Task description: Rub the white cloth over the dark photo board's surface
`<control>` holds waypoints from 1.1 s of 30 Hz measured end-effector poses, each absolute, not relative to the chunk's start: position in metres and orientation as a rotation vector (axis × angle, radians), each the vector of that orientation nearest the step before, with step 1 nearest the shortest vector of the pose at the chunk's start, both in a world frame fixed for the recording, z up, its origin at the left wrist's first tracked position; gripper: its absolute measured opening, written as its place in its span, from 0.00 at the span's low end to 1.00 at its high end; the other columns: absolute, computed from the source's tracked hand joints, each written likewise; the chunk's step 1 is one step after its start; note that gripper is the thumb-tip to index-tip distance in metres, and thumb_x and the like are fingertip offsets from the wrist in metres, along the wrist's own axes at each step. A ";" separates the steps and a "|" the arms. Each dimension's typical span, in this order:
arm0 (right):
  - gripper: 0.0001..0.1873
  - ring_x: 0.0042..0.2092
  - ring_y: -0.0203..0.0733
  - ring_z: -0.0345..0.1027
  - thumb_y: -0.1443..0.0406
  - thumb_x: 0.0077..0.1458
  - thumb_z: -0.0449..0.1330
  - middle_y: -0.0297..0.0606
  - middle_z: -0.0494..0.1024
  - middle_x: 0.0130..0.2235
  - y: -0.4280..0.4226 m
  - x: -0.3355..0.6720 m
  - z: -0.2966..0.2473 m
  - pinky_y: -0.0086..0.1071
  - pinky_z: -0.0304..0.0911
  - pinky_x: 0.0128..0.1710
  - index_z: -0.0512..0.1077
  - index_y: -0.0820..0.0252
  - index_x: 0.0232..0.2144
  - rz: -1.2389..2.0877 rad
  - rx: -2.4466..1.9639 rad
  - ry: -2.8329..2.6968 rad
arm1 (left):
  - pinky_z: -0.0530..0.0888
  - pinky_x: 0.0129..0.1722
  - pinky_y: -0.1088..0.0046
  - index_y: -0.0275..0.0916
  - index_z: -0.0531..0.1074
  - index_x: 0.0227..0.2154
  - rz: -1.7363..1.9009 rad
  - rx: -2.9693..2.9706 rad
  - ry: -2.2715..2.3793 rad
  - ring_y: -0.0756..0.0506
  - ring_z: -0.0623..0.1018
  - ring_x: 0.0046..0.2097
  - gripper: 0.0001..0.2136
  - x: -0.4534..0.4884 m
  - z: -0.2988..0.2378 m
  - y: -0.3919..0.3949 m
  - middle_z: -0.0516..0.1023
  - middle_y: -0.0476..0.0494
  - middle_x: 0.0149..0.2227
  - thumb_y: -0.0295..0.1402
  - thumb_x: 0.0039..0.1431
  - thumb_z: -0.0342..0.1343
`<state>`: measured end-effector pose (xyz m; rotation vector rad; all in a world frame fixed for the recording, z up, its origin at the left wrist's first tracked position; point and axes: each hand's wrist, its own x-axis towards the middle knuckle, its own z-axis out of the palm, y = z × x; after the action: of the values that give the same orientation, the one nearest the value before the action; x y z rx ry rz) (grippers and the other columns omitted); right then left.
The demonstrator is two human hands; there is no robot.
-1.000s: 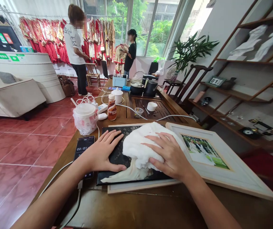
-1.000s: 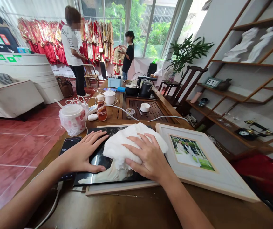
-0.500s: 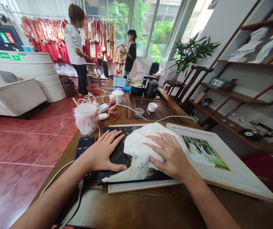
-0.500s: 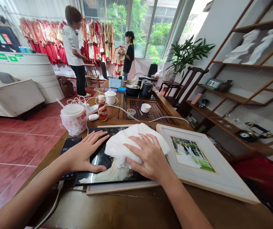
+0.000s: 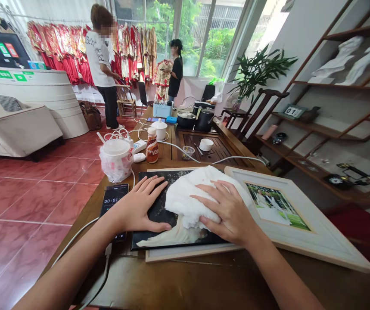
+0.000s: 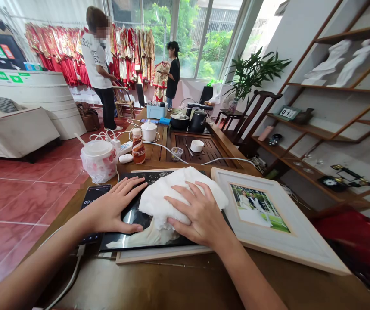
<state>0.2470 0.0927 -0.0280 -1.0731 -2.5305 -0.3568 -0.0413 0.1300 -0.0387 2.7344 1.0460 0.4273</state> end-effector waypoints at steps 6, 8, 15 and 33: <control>0.22 0.56 0.57 0.62 0.55 0.62 0.53 0.44 0.69 0.60 0.091 0.244 -0.028 0.57 0.49 0.56 0.69 0.51 0.55 -0.369 -1.035 -2.550 | 0.47 0.68 0.50 0.38 0.48 0.68 0.412 2.750 1.042 0.33 0.51 0.69 0.49 -0.041 -0.038 0.131 0.50 0.34 0.69 0.64 0.52 0.54; 0.22 0.56 0.57 0.62 0.56 0.62 0.53 0.44 0.69 0.60 0.091 0.246 -0.028 0.57 0.49 0.57 0.70 0.52 0.55 -0.369 -1.057 -2.543 | 0.46 0.68 0.49 0.38 0.48 0.68 0.421 2.751 1.041 0.33 0.51 0.69 0.49 -0.041 -0.039 0.131 0.50 0.34 0.69 0.64 0.52 0.54; 0.24 0.56 0.60 0.61 0.53 0.61 0.53 0.46 0.68 0.60 0.091 0.245 -0.027 0.59 0.49 0.56 0.69 0.52 0.56 -0.373 -1.032 -2.547 | 0.47 0.68 0.48 0.36 0.49 0.68 0.412 2.751 1.046 0.32 0.51 0.69 0.49 -0.041 -0.037 0.130 0.50 0.33 0.69 0.64 0.52 0.54; 0.28 0.58 0.62 0.59 0.49 0.57 0.54 0.42 0.66 0.61 0.092 0.248 -0.028 0.61 0.47 0.56 0.66 0.48 0.59 -0.327 -1.030 -2.560 | 0.47 0.68 0.49 0.35 0.50 0.68 0.382 2.755 1.063 0.33 0.51 0.69 0.49 -0.040 -0.036 0.130 0.49 0.33 0.69 0.63 0.52 0.55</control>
<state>0.2480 0.0923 -0.0283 -1.0304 -2.5603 -0.3265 -0.0396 0.1299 -0.0363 2.7553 1.0633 0.3818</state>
